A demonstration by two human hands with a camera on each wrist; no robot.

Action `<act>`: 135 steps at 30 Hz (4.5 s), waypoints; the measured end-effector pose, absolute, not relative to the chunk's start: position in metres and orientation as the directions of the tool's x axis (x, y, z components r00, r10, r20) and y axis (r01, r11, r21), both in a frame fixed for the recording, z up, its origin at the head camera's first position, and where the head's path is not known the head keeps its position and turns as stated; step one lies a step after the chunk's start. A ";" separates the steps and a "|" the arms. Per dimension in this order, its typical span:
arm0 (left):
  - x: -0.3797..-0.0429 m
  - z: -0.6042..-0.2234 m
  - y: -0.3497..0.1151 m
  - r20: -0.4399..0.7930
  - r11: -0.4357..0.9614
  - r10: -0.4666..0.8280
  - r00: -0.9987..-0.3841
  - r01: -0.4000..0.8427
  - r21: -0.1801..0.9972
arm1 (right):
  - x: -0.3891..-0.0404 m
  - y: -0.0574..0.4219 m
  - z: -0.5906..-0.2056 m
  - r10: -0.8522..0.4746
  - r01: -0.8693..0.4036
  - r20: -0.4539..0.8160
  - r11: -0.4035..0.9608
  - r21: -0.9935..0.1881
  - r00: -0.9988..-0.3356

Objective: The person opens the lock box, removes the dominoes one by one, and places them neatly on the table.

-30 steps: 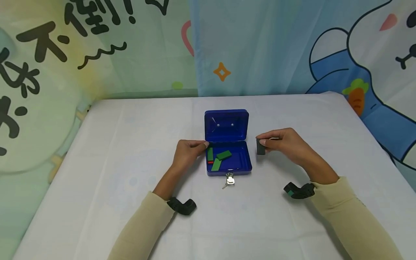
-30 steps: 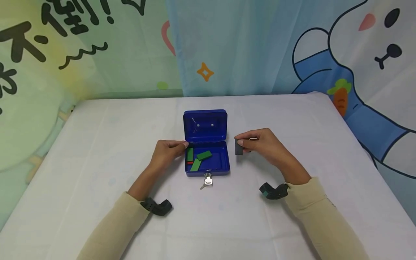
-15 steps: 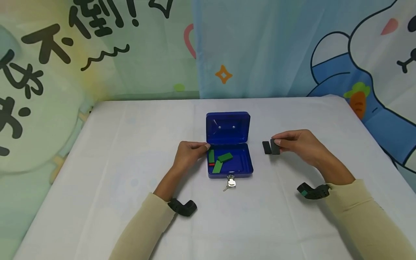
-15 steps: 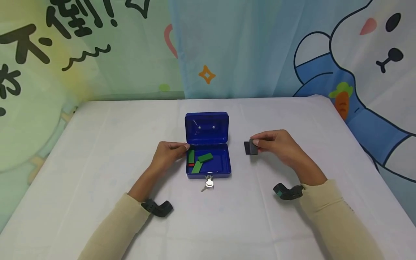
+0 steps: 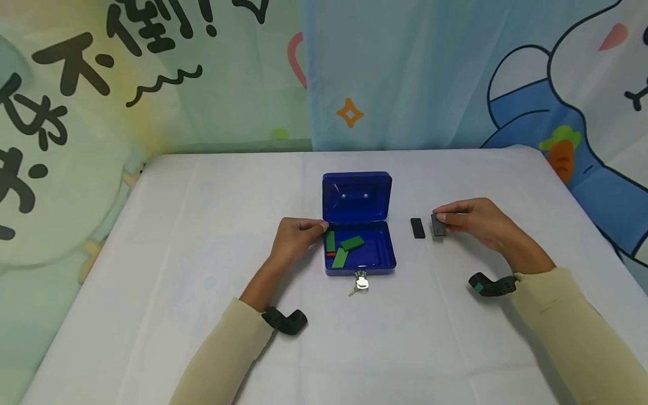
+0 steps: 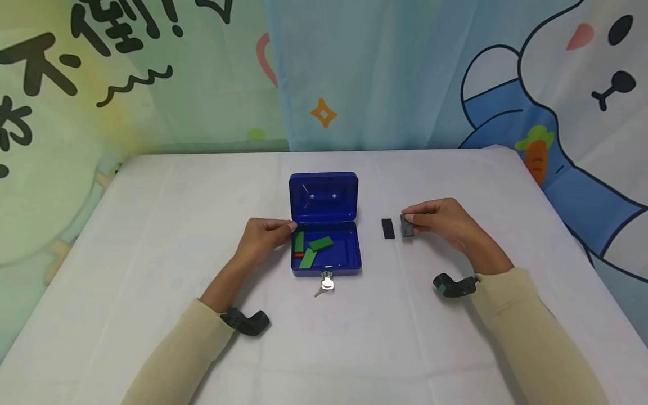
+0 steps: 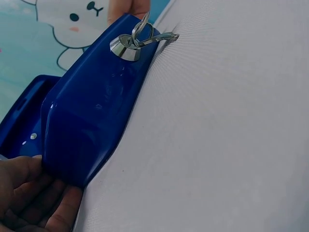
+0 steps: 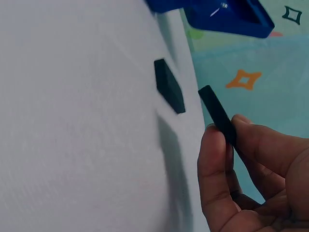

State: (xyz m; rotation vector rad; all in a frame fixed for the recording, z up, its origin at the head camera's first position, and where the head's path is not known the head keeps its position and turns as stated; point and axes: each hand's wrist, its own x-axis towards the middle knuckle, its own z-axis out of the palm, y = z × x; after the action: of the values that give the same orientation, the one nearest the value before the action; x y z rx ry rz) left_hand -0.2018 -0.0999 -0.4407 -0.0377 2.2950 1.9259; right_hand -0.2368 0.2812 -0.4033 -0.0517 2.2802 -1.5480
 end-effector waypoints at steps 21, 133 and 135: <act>-0.203 -0.442 -0.101 -0.116 0.134 0.089 -0.989 -0.103 0.986 | -0.243 0.264 -0.408 -0.147 0.053 -0.243 0.748 -0.662 -0.959; -0.204 -0.444 -0.099 -0.095 0.135 0.091 -0.991 -0.083 0.987 | -0.214 0.128 -0.375 -0.508 0.067 -0.402 0.556 -0.829 -0.762; -0.204 -0.444 -0.099 -0.096 0.139 0.091 -0.991 -0.083 0.987 | -0.213 0.125 -0.376 -0.495 0.011 -0.390 0.608 -0.794 -0.777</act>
State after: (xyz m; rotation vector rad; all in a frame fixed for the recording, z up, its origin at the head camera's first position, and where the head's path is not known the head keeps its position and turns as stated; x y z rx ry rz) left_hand -0.2040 -0.0992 -0.4443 0.0074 2.2669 1.9790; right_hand -0.2133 0.1249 -0.3758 -0.3793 2.2390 -1.1107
